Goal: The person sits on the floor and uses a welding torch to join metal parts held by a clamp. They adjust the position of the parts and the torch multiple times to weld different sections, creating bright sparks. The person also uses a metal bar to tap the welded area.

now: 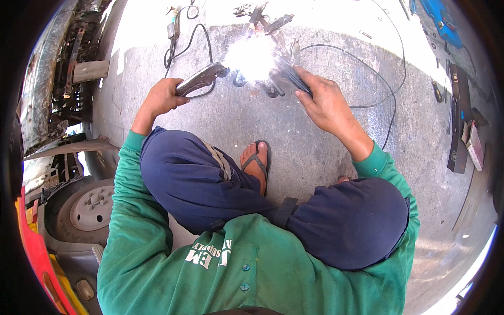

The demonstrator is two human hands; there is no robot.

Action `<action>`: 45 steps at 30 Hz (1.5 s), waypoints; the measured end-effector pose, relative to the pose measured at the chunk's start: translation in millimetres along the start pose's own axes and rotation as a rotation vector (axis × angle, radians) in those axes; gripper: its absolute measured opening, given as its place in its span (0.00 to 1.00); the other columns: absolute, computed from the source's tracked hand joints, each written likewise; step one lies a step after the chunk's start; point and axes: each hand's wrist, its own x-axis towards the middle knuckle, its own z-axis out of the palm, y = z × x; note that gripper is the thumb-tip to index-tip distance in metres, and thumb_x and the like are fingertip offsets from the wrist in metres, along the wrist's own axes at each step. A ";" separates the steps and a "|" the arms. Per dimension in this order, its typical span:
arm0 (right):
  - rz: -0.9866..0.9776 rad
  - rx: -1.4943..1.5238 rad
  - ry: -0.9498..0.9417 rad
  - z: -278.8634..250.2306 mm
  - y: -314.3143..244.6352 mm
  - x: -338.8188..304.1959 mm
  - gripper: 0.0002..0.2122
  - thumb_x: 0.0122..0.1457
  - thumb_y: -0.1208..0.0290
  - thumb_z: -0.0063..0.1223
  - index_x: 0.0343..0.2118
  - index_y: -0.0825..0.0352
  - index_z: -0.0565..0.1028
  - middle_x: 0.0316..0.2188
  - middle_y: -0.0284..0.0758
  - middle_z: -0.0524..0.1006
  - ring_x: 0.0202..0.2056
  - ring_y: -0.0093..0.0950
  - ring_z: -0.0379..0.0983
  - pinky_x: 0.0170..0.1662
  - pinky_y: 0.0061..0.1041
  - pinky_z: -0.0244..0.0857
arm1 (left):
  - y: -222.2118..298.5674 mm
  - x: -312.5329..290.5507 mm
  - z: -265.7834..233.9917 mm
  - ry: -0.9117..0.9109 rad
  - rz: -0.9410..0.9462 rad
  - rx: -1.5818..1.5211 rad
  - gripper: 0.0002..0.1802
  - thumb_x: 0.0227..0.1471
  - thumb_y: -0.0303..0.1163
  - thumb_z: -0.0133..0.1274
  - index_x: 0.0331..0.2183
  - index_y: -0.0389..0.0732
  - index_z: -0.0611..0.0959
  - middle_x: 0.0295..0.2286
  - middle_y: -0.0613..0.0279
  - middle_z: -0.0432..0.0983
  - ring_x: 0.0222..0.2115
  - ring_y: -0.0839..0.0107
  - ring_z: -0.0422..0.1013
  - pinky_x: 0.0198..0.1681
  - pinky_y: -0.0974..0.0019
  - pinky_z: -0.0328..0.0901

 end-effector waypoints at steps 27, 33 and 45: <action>-0.059 0.004 0.040 4.3 4.2 0.0 0.25 0.67 0.72 0.58 0.66 0.68 0.71 0.53 0.54 0.81 0.51 0.48 0.82 0.56 0.42 0.75 | 0.4 -1.4 0.6 0.012 0.002 0.008 0.19 0.46 0.36 0.72 0.41 0.40 0.90 0.29 0.50 0.86 0.33 0.53 0.83 0.41 0.52 0.74; -0.043 0.169 0.146 -15.6 -6.3 -2.8 0.26 0.64 0.71 0.61 0.65 0.65 0.72 0.44 0.49 0.85 0.43 0.42 0.85 0.48 0.38 0.76 | 1.0 -1.6 0.2 0.014 0.010 0.008 0.20 0.45 0.36 0.72 0.41 0.39 0.90 0.29 0.49 0.86 0.33 0.52 0.83 0.41 0.52 0.74; 0.037 0.142 0.218 -31.8 -0.8 -17.0 0.24 0.61 0.71 0.65 0.60 0.68 0.75 0.46 0.48 0.84 0.46 0.40 0.84 0.50 0.37 0.76 | 1.1 -5.4 4.5 0.055 0.036 -0.016 0.17 0.47 0.34 0.71 0.38 0.37 0.88 0.22 0.53 0.83 0.24 0.60 0.80 0.33 0.57 0.73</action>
